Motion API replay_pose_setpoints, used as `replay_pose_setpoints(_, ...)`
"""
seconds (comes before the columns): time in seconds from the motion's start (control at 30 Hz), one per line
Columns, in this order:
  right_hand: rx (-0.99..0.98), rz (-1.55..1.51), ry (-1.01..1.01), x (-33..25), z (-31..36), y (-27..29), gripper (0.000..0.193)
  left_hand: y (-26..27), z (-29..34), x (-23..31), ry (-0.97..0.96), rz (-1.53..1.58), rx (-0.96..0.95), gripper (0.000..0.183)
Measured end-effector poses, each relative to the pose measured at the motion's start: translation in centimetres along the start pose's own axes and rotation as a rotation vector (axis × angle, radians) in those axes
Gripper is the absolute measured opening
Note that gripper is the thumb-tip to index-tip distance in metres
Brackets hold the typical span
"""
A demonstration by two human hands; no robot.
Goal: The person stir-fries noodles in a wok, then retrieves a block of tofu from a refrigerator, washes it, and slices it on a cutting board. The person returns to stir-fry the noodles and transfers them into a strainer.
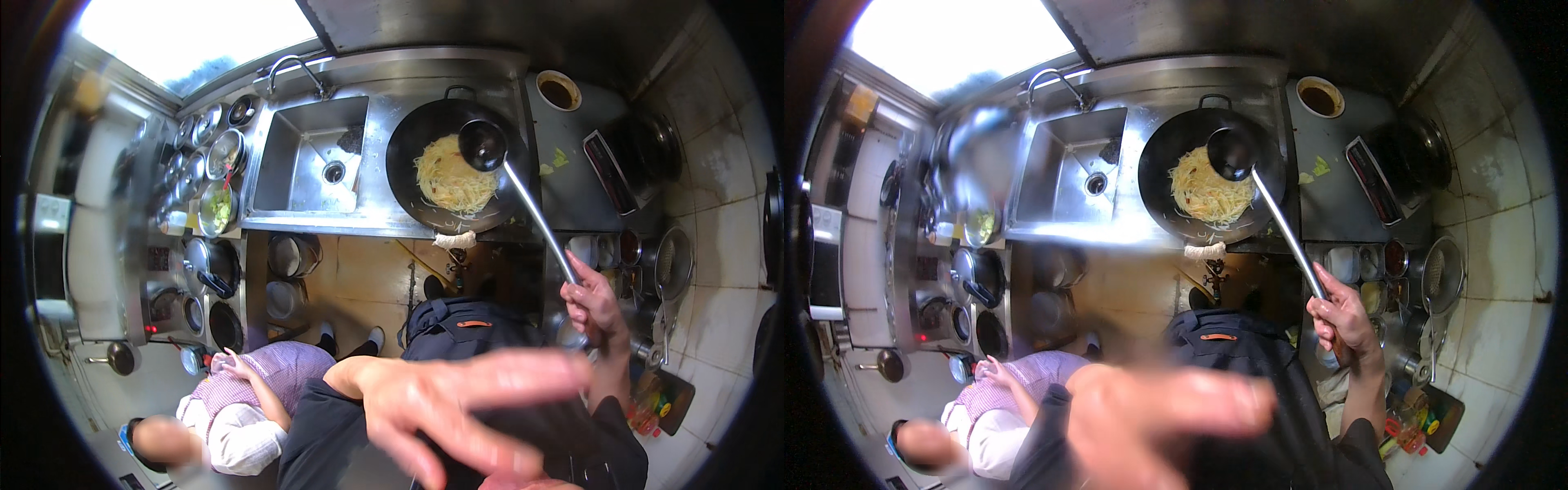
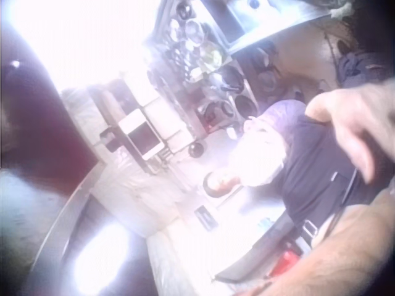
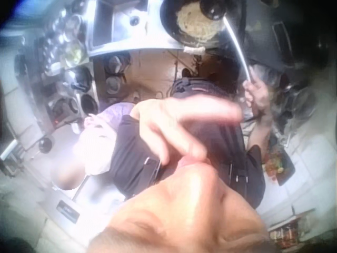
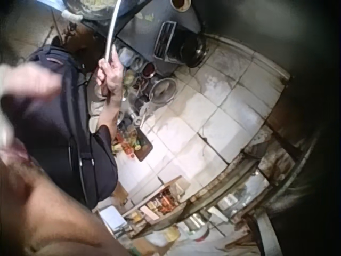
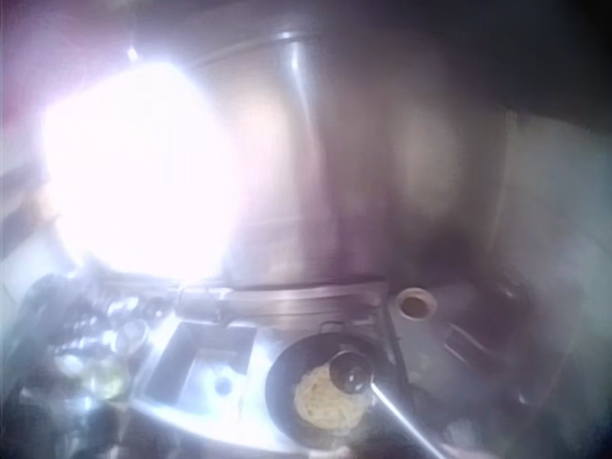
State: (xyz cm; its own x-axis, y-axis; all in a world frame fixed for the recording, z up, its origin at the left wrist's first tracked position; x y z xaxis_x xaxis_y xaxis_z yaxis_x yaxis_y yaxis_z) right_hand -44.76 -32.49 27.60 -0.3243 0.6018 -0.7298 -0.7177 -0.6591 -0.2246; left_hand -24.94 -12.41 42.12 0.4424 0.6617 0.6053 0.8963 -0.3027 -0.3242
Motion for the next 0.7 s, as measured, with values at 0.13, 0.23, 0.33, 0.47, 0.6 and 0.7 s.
replay_pose_setpoints(0.13, 0.03, -0.013, 0.045, -0.3, -2.2, 0.4, 0.074, -2.5, -0.7, -0.1, -0.223, 0.191, 0.073, 0.053)
replay_pose_setpoints(0.23, 0.142, 0.16, 0.105, 0.6, -6.0, 0.0, 0.07, -0.1, 2.6, -0.4, -0.04, 0.085, 0.084, 0.035)
replay_pose_setpoints(0.33, 0.231, 0.309, 0.312, 3.1, -11.7, -1.9, 0.068, 3.4, 8.0, -3.1, 0.306, 0.029, 0.464, 0.014)
replay_pose_setpoints(0.47, 0.243, 0.816, 0.462, 7.2, -17.6, -3.9, 0.071, 11.9, 19.0, -10.4, 0.79, -0.602, 0.942, 0.023)
replay_pose_setpoints(0.6, 0.039, 1.286, 0.889, 6.1, -17.1, -2.0, 0.072, 15.4, 30.5, -13.9, 1.226, -0.949, 1.039, 0.038)
replay_pose_setpoints(0.7, 0.354, 1.712, 0.771, 4.0, -15.7, 1.3, 0.072, 15.3, 32.9, -15.8, 1.296, -0.524, 1.116, 0.049)
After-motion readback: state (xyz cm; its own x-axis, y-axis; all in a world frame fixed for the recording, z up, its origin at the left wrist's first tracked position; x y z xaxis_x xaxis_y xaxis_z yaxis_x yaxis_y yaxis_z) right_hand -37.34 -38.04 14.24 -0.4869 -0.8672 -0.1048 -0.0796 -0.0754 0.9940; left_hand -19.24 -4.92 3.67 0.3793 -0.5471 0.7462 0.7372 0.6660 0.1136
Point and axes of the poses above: each hand's wrist, its own z-axis away from the middle knuckle, its own y-axis out of the back of the hand, x = y × z, the point moved 4 cm from there along -z, towards the middle knuckle, and after that the axes turned 7 degrees about x, right-handed, at the moved point
